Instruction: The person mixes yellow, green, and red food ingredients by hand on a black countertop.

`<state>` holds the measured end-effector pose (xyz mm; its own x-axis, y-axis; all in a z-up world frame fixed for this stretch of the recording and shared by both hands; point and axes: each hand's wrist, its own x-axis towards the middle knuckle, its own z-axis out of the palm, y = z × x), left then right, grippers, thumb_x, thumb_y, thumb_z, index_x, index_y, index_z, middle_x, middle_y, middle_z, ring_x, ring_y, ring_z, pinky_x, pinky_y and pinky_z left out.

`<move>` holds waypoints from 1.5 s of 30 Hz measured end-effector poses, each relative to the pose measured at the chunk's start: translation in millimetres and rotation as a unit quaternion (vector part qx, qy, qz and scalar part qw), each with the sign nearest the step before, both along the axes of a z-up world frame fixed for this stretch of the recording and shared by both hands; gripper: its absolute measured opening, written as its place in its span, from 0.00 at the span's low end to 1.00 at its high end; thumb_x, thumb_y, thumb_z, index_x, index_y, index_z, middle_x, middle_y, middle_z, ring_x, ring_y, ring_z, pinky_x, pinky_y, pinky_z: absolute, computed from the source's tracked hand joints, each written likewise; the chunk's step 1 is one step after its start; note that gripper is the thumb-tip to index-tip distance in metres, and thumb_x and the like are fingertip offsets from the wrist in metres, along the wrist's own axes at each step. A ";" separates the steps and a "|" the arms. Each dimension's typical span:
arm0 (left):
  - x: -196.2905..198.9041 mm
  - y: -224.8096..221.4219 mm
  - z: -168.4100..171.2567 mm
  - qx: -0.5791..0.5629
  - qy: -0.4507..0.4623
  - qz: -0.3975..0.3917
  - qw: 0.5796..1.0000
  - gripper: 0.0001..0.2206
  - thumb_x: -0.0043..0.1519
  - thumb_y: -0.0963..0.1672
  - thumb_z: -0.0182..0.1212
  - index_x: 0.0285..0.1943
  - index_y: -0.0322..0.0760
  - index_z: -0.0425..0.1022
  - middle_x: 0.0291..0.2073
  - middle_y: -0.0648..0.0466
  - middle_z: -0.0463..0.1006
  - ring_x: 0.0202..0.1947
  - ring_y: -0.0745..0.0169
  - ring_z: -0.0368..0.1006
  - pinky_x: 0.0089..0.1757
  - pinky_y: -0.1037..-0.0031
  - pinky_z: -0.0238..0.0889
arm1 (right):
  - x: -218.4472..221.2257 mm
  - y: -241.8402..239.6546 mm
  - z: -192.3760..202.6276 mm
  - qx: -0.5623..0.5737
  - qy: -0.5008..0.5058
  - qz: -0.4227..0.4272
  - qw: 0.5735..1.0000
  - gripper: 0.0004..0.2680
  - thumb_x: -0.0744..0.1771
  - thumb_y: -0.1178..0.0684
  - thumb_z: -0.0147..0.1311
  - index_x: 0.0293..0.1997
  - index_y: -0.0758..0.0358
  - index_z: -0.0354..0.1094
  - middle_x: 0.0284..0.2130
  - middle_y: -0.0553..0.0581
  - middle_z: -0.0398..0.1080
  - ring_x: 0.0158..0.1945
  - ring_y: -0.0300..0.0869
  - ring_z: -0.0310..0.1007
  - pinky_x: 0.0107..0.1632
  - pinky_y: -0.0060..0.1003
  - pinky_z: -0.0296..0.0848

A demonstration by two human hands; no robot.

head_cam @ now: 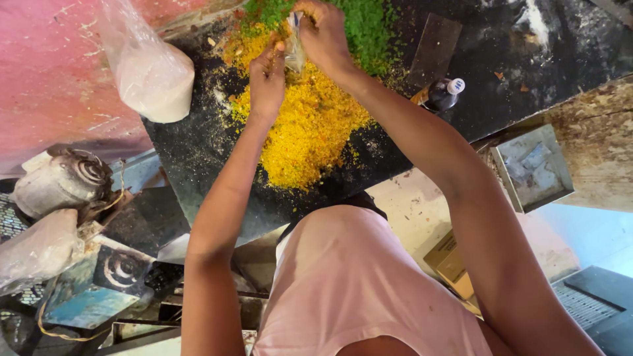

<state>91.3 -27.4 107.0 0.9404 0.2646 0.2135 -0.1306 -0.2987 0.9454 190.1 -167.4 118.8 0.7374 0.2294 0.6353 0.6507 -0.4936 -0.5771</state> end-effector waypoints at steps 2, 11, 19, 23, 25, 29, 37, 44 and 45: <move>-5.5 -4.0 -0.4 -0.047 -0.005 -0.007 0.999 0.16 0.73 0.47 0.54 0.59 0.28 0.78 0.62 0.40 0.75 0.59 0.51 0.75 0.59 0.65 0.64 | -0.5 4.7 -3.5 -0.009 -0.088 -0.065 0.994 0.09 0.65 0.60 0.57 0.49 0.68 0.75 0.42 0.73 0.72 0.44 0.60 0.73 0.51 0.52 0.73; -2.0 -22.7 -14.9 -0.087 -0.054 -0.006 0.995 0.13 0.69 0.42 0.54 0.55 0.25 0.78 0.45 0.46 0.83 0.48 0.62 0.77 0.52 0.68 0.67 | -2.8 24.6 -17.1 0.186 0.236 0.047 0.953 0.07 0.70 0.61 0.43 0.42 0.67 0.71 0.27 0.59 0.70 0.26 0.43 0.77 0.27 0.34 0.80; -0.5 -31.3 -21.9 -0.240 0.060 0.012 0.969 0.14 0.70 0.45 0.54 0.56 0.26 0.75 0.48 0.49 0.78 0.49 0.63 0.70 0.53 0.71 0.64 | 5.3 26.5 -36.0 0.234 0.243 0.020 0.941 0.07 0.69 0.60 0.44 0.43 0.68 0.71 0.38 0.64 0.69 0.35 0.49 0.76 0.29 0.38 0.84; -8.8 -21.4 -0.1 -0.280 0.136 -0.018 0.950 0.19 0.69 0.48 0.54 0.62 0.28 0.69 0.53 0.45 0.76 0.55 0.54 0.69 0.59 0.64 0.60 | 5.0 27.2 -43.7 0.081 0.043 -0.079 0.993 0.04 0.69 0.59 0.50 0.43 0.67 0.69 0.38 0.65 0.73 0.44 0.60 0.72 0.47 0.52 0.72; -12.5 -12.0 17.4 -0.283 0.196 -0.048 0.938 0.24 0.68 0.51 0.55 0.67 0.32 0.63 0.60 0.44 0.72 0.64 0.53 0.60 0.64 0.60 0.50 | 6.5 27.2 -39.4 0.118 0.055 -0.044 0.991 0.05 0.68 0.58 0.50 0.44 0.68 0.68 0.37 0.67 0.73 0.43 0.62 0.71 0.47 0.53 0.70; -27.6 -9.4 36.3 -0.283 0.220 -0.116 0.926 0.31 0.67 0.57 0.52 0.71 0.34 0.61 0.70 0.43 0.63 0.75 0.51 0.48 0.66 0.51 0.30 | -2.0 30.0 -27.4 0.141 0.136 -0.003 0.981 0.04 0.68 0.58 0.51 0.40 0.70 0.65 0.31 0.68 0.72 0.37 0.56 0.73 0.44 0.50 0.70; -53.1 1.8 9.6 -0.383 0.035 -0.039 0.922 0.23 0.70 0.51 0.55 0.64 0.29 0.73 0.57 0.42 0.79 0.62 0.46 0.70 0.64 0.52 0.59 | -38.9 10.0 -12.4 0.090 0.213 0.131 0.964 0.12 0.69 0.56 0.46 0.60 0.59 0.63 0.52 0.60 0.69 0.55 0.50 0.73 0.52 0.48 0.81; -149.9 104.8 -40.5 -0.548 -0.073 0.093 0.828 0.12 0.66 0.45 0.56 0.57 0.38 0.71 0.47 0.49 0.77 0.50 0.51 0.76 0.52 0.59 0.70 | -105.1 -44.8 -25.2 -0.283 0.064 0.152 0.945 0.20 0.71 0.43 0.54 0.70 0.60 0.59 0.67 0.68 0.60 0.72 0.61 0.54 0.72 0.65 0.48; -168.4 125.9 -54.0 -0.506 -0.108 0.107 0.849 0.13 0.68 0.43 0.57 0.61 0.35 0.71 0.51 0.49 0.76 0.53 0.53 0.75 0.56 0.60 0.69 | -122.1 -44.6 -30.6 -0.309 0.037 0.175 0.934 0.22 0.70 0.41 0.53 0.70 0.62 0.60 0.67 0.69 0.60 0.71 0.61 0.54 0.71 0.66 0.47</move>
<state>-77.0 98.5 53.0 0.8158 0.5750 -0.0624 -0.3789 0.6128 0.6935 68.0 -211.9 88.2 0.5851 0.7709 0.2519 0.8044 -0.5120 -0.3014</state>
